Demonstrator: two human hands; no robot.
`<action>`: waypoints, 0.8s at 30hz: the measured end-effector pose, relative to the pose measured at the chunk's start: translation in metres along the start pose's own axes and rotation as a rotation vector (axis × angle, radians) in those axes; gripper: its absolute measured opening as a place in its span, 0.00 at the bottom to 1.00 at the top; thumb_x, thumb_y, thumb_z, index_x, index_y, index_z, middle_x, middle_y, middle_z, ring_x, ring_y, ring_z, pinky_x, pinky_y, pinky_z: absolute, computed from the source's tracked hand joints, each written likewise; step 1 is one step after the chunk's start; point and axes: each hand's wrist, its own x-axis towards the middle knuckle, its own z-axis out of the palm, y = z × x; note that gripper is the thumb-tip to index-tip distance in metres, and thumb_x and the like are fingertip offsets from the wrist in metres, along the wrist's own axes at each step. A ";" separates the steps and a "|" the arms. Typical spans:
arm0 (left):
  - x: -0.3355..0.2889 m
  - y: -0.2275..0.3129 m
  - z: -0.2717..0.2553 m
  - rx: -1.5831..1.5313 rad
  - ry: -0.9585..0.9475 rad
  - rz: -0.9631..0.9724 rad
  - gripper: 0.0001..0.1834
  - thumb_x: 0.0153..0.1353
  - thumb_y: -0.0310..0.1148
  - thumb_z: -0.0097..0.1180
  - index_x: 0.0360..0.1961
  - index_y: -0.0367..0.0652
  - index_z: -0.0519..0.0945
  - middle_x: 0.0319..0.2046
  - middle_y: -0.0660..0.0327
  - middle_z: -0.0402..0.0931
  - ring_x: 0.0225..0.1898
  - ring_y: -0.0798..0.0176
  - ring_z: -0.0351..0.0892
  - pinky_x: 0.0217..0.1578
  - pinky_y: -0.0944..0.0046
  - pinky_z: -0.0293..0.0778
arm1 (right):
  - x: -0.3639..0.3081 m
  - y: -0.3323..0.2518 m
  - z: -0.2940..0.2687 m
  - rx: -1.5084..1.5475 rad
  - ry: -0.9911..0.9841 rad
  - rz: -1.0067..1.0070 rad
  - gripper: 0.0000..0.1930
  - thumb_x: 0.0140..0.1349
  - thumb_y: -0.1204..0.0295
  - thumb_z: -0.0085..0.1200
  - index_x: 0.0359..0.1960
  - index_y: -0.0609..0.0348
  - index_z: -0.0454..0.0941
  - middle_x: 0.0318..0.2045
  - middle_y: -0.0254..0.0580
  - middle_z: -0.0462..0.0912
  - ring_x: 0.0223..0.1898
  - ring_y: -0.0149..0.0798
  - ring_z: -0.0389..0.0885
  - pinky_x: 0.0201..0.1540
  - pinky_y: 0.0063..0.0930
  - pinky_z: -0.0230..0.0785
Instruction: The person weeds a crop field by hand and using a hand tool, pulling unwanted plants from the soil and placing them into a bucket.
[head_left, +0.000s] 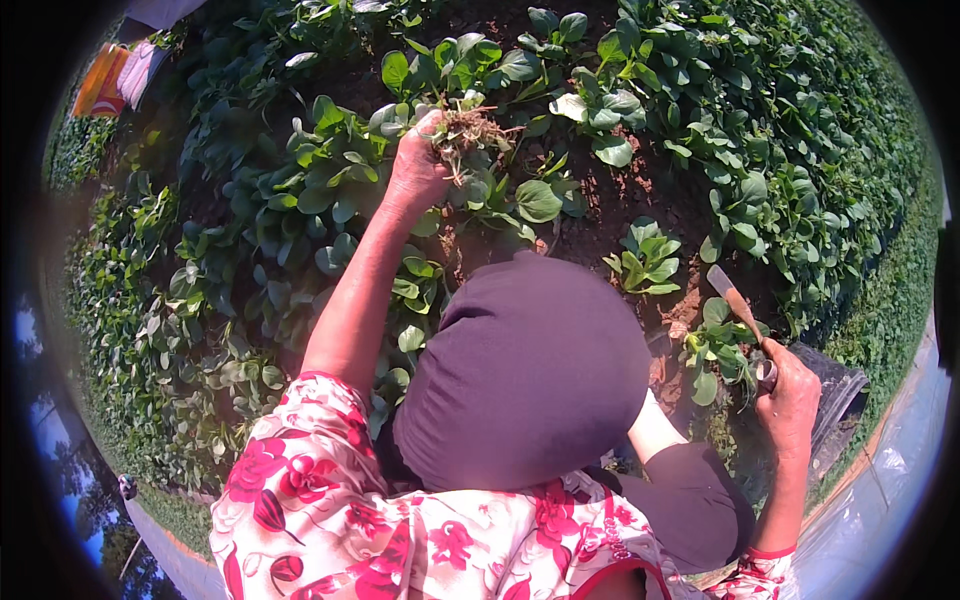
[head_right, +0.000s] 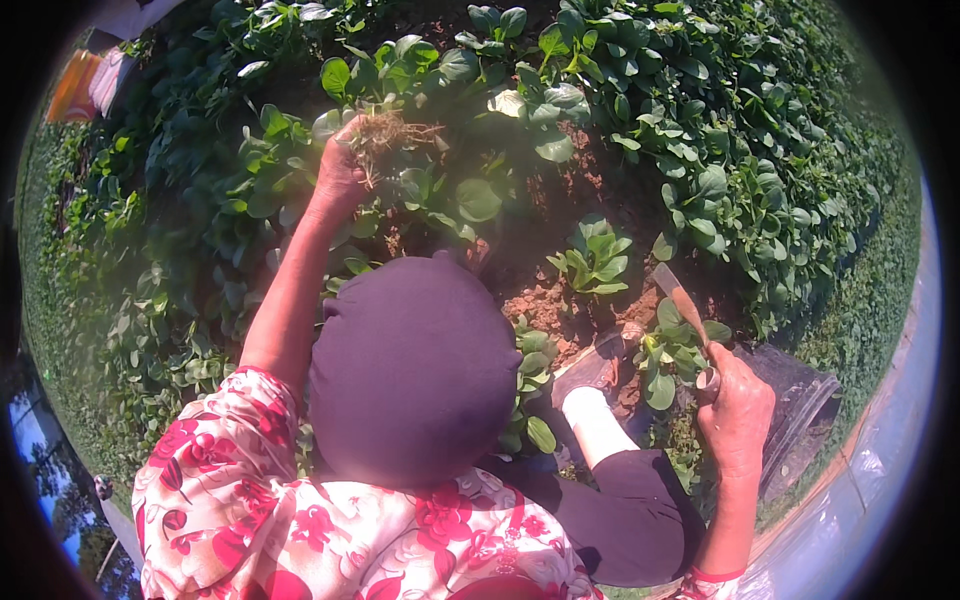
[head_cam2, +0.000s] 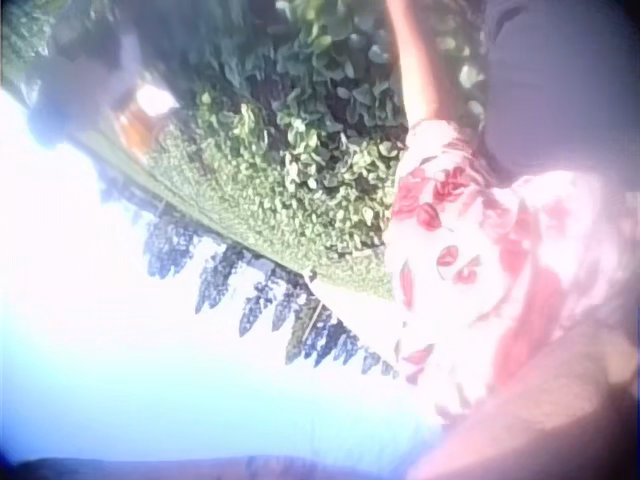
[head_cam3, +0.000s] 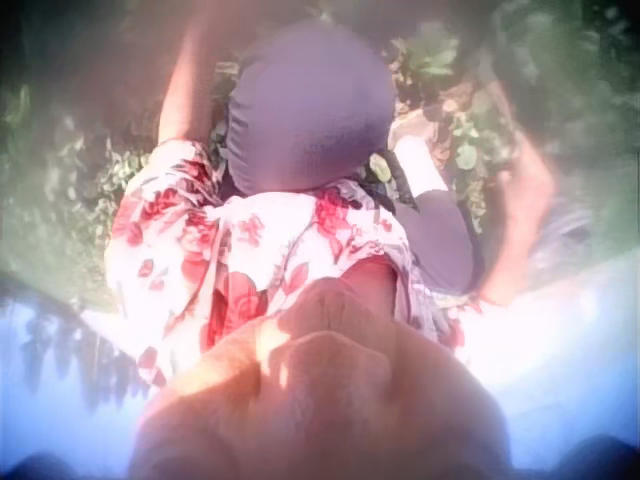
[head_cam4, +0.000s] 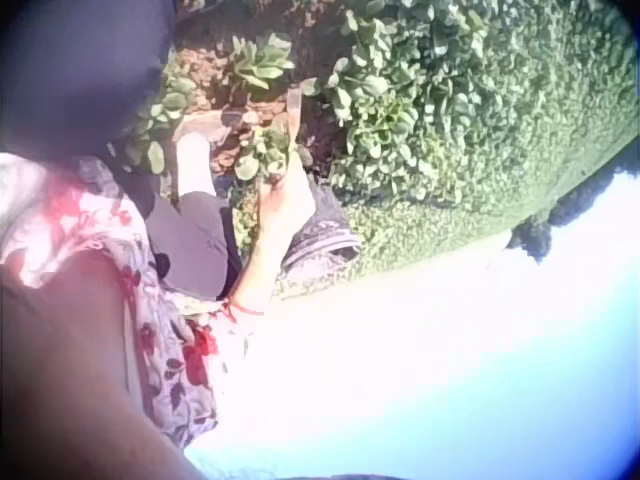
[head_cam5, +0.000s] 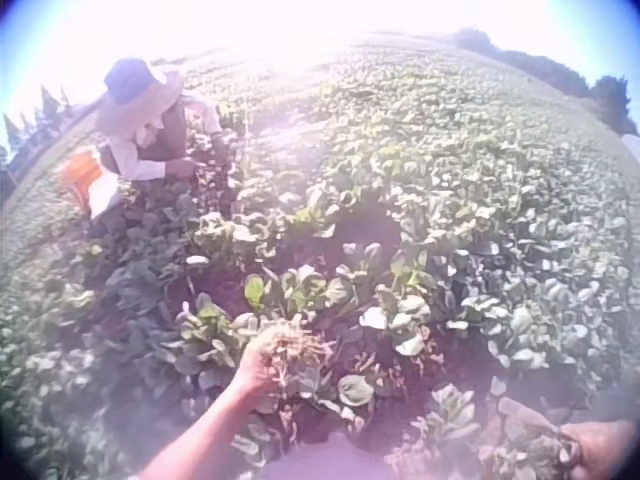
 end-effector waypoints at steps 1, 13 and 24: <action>0.016 0.017 -0.005 0.048 0.018 0.064 0.18 0.52 0.19 0.60 0.46 0.37 0.77 0.41 0.58 0.80 0.45 0.65 0.79 0.47 0.65 0.74 | -0.022 0.004 -0.013 0.007 -0.018 0.128 0.21 0.45 0.85 0.54 0.45 0.62 0.78 0.37 0.51 0.83 0.37 0.53 0.82 0.40 0.38 0.75; 0.111 0.296 0.121 -0.632 -0.378 0.428 0.21 0.62 0.46 0.50 0.50 0.45 0.76 0.41 0.56 0.79 0.41 0.60 0.80 0.41 0.58 0.77 | -0.135 -0.035 -0.059 -0.140 0.179 0.267 0.18 0.45 0.82 0.54 0.42 0.62 0.78 0.31 0.50 0.82 0.31 0.50 0.83 0.34 0.38 0.74; -0.044 0.594 0.482 -1.207 -1.294 0.738 0.14 0.63 0.32 0.52 0.49 0.41 0.74 0.38 0.62 0.77 0.38 0.70 0.77 0.38 0.68 0.76 | -0.162 -0.017 -0.034 0.070 0.146 0.021 0.06 0.43 0.76 0.59 0.26 0.53 0.83 0.22 0.33 0.81 0.30 0.37 0.84 0.26 0.32 0.73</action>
